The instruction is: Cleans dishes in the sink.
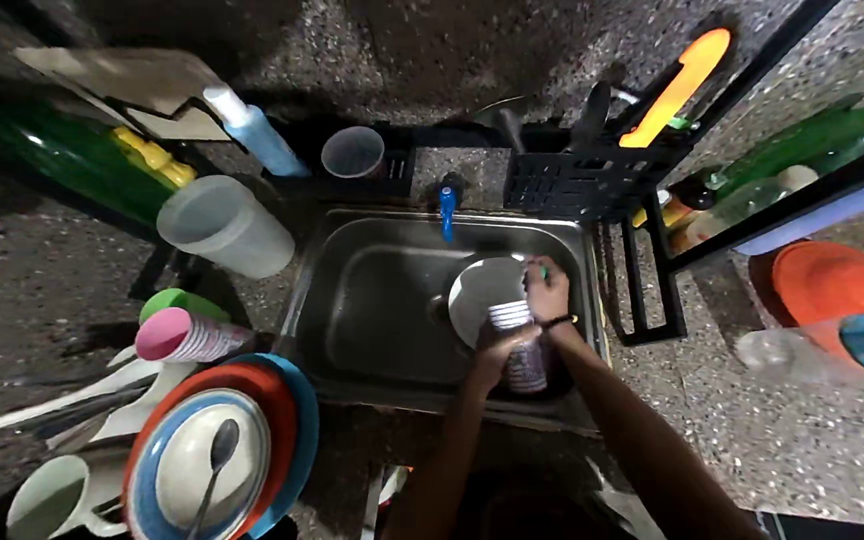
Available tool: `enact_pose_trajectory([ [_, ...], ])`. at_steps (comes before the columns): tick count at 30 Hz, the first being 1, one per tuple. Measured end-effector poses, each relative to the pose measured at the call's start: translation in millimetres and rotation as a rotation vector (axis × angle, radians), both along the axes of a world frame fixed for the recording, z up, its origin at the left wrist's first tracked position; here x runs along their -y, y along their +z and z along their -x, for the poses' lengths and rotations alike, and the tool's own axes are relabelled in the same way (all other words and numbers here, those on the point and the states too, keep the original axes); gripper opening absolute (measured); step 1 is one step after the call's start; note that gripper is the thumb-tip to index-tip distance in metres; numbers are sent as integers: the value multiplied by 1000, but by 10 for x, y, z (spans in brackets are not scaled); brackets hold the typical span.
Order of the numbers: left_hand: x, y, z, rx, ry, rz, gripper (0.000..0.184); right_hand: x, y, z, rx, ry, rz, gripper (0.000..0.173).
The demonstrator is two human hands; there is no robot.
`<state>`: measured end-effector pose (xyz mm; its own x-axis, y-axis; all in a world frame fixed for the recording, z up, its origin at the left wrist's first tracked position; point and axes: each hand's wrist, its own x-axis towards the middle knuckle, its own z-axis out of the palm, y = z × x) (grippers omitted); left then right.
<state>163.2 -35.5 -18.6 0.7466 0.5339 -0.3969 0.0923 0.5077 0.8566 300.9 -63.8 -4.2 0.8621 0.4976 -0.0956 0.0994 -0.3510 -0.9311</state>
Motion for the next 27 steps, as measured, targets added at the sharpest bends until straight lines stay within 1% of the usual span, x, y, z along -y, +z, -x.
enact_pose_trajectory([
  [1,-23,16,10,24,-63,-126,67,-34,92,-77,-37,-61,7,38],
  [2,-44,6,30,4,-130,-303,80,-20,204,-90,-54,-80,19,43],
  [3,-81,34,67,-72,-193,-496,90,20,328,-19,-31,-66,41,45],
  [4,-169,148,80,-185,-236,-653,96,37,461,109,39,-29,54,47],
  [5,-296,319,33,-279,-240,-776,95,12,585,247,146,17,47,48],
  [6,-378,445,-40,-339,-212,-901,85,11,647,371,253,72,49,48],
  [7,-431,474,-71,-349,-163,-1042,66,57,605,508,335,147,66,52],
  [8,-497,404,-54,-277,-107,-1179,50,117,527,630,374,240,80,60],
  [9,-585,284,-13,-153,-81,-1315,36,190,455,713,346,350,68,66],
  [10,-674,206,45,-15,-135,-1403,27,264,429,751,216,475,38,65],
  [12,-713,136,134,171,-328,-1470,24,376,333,688,-101,707,-80,56],
  [13,-638,110,160,201,-404,-1454,23,416,233,614,-204,780,-147,49],
  [14,-541,113,190,183,-471,-1389,25,409,115,549,-225,794,-215,39],
  [15,-471,96,227,126,-502,-1323,32,384,1,507,-212,777,-248,33],
  [16,-450,29,248,132,-445,-1322,36,347,-79,506,-206,740,-210,39],
  [18,-510,-4,265,137,-353,-1400,43,263,-19,633,-229,600,-22,54],
  [19,-543,13,278,121,-341,-1440,43,231,37,723,-241,520,33,56],
  [20,-565,12,286,67,-372,-1471,44,209,31,774,-237,461,51,56],
  [22,-596,-27,285,-32,-423,-1515,45,163,-60,806,-181,385,-27,38],
  [23,-609,-56,292,-84,-450,-1532,49,142,-116,810,-168,356,-74,34],
  [25,-627,-50,306,-194,-545,-1515,53,121,-175,818,-175,298,-134,37],
  [27,-666,72,265,-265,-653,-1451,52,116,-196,824,-127,233,-153,41],
])
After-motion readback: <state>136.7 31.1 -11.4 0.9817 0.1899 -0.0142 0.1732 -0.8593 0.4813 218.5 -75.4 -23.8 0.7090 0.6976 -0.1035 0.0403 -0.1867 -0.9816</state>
